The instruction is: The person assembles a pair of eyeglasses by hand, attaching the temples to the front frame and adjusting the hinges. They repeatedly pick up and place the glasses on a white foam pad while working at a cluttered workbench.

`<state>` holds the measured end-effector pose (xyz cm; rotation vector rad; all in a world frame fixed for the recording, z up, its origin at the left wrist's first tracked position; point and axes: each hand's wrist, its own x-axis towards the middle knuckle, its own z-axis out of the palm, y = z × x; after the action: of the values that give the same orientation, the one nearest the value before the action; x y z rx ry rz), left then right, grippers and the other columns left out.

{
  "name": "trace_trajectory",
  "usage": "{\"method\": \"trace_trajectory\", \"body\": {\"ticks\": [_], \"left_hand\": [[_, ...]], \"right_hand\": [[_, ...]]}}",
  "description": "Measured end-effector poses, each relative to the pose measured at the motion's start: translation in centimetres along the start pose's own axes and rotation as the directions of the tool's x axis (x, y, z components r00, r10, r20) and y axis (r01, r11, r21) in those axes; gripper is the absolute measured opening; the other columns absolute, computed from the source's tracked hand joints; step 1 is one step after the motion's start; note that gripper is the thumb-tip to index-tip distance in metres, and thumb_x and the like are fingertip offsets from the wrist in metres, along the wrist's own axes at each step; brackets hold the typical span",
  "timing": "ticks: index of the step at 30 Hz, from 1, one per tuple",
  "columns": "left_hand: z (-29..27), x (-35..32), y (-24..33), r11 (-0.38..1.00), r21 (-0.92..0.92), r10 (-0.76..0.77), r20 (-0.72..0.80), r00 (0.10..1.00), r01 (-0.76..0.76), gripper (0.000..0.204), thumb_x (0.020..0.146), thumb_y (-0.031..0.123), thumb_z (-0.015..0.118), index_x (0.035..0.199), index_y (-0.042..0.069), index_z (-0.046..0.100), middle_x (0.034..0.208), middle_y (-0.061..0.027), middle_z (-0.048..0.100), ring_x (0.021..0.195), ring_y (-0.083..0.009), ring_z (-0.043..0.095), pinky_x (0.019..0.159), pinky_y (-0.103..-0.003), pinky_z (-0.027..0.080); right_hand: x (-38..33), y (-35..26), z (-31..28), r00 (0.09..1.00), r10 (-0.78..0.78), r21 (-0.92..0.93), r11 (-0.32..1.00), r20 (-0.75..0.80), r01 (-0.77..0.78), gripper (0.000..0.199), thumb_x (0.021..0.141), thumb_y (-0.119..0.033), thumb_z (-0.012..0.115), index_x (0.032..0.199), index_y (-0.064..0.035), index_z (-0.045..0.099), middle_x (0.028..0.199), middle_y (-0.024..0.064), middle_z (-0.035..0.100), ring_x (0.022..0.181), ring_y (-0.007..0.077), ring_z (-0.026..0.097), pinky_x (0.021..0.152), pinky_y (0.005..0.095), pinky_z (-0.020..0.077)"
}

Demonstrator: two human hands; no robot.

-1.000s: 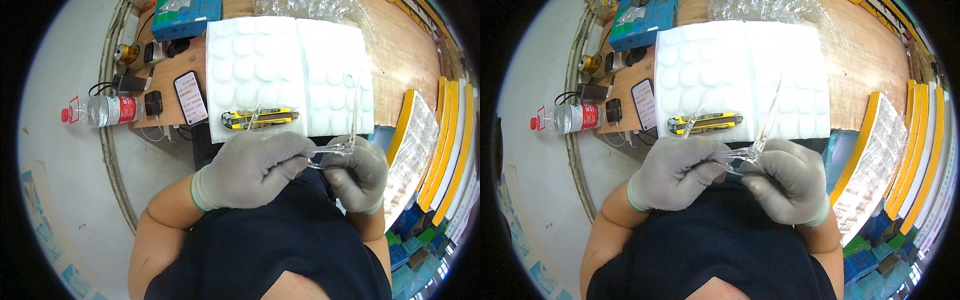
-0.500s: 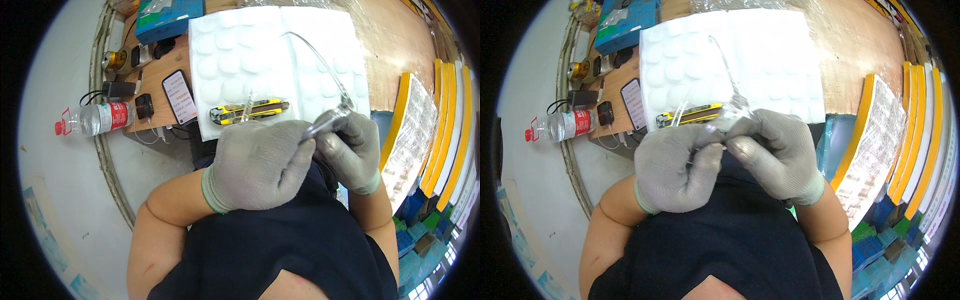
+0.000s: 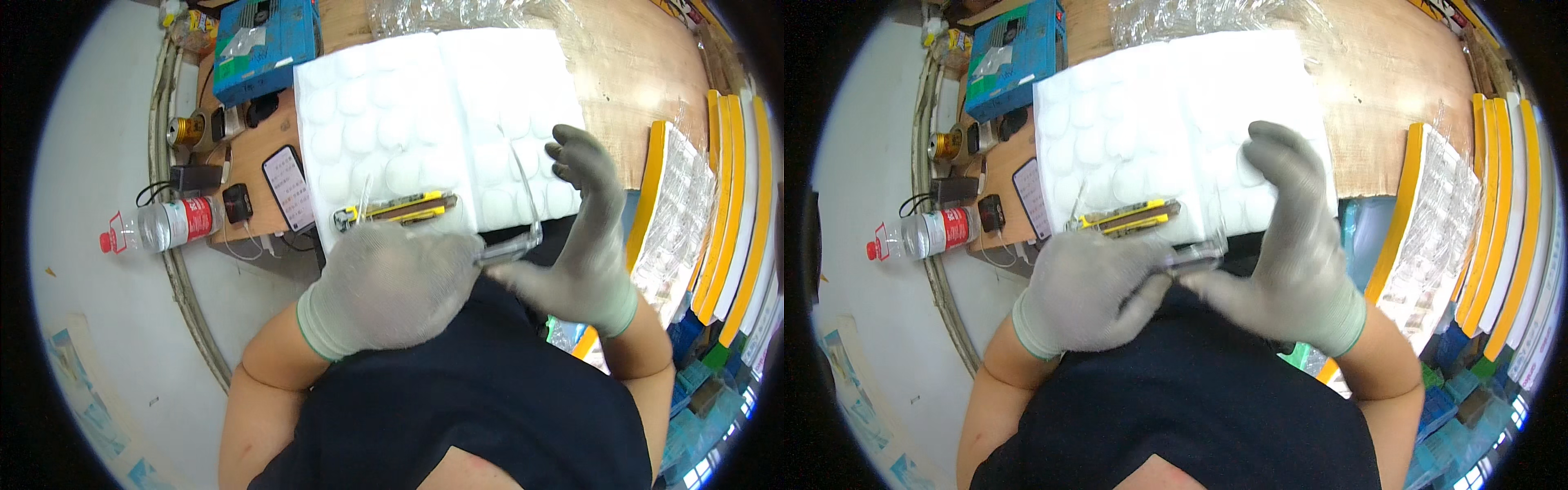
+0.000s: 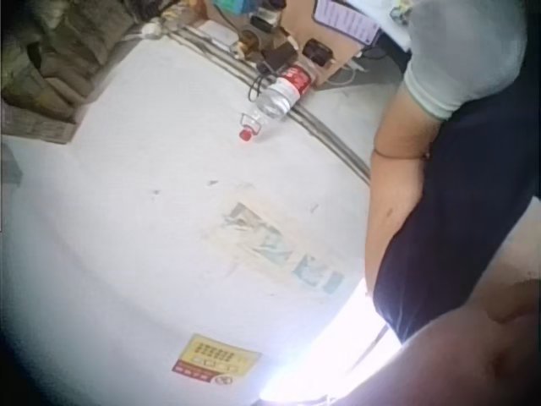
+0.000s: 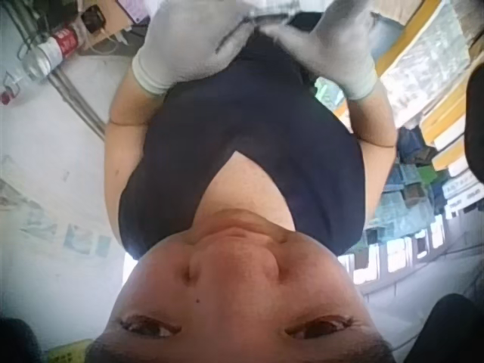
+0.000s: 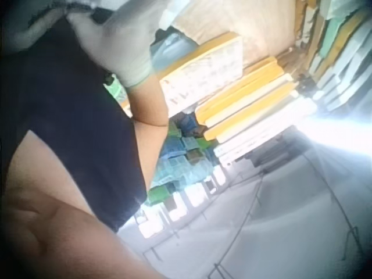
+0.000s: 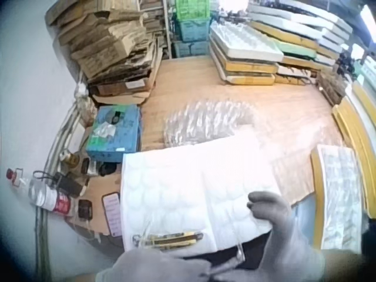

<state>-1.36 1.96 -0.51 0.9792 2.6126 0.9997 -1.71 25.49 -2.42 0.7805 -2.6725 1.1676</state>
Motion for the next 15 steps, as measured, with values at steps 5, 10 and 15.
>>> {"method": "trace_trajectory", "body": {"ticks": [5, 10, 15], "left_hand": [[-2.0, 2.0, -0.1, 0.992, -0.092, 0.119, 0.351, 0.929, -0.092, 0.017, 0.086, 0.020, 0.068, 0.078, 0.007, 0.059, 0.059, -0.0071, 0.063, 0.055, -0.0272, 0.067, 0.051, -0.040, 0.052], [-0.6, 5.9, -11.3, 0.934, -0.182, -0.349, -0.288, 0.892, 0.306, 0.037, 0.093, 0.028, 0.065, 0.114, -0.002, 0.070, 0.105, -0.0225, 0.072, 0.094, -0.0333, 0.071, 0.086, -0.040, 0.056], [2.6, 6.4, -16.2, 0.754, 0.405, -0.372, -0.387, 0.844, 0.518, 0.035, 0.091, 0.022, 0.065, 0.118, 0.000, 0.063, 0.107, -0.0267, 0.065, 0.099, -0.0388, 0.067, 0.090, -0.046, 0.054]], "right_hand": [[0.3, -0.6, -0.4, 0.951, -0.174, 0.263, 0.959, 0.255, 0.105, 0.016, 0.077, -0.019, 0.078, 0.082, -0.0101, 0.065, 0.093, 0.0136, 0.067, 0.104, 0.0279, 0.066, 0.110, 0.0589, 0.0391], [0.2, 0.2, -1.6, 0.973, -0.135, 0.363, 0.930, 0.184, 0.061, 0.007, 0.079, -0.013, 0.068, 0.080, -0.0055, 0.069, 0.069, 0.0091, 0.062, 0.071, 0.0258, 0.065, 0.102, 0.0536, 0.0448], [-0.1, 0.0, -1.6, 0.993, -0.030, 0.459, 0.888, 0.111, -0.025, 0.026, 0.082, -0.006, 0.064, 0.106, 0.0042, 0.068, 0.080, 0.0141, 0.070, 0.076, 0.0277, 0.069, 0.093, 0.0478, 0.0502]]}}
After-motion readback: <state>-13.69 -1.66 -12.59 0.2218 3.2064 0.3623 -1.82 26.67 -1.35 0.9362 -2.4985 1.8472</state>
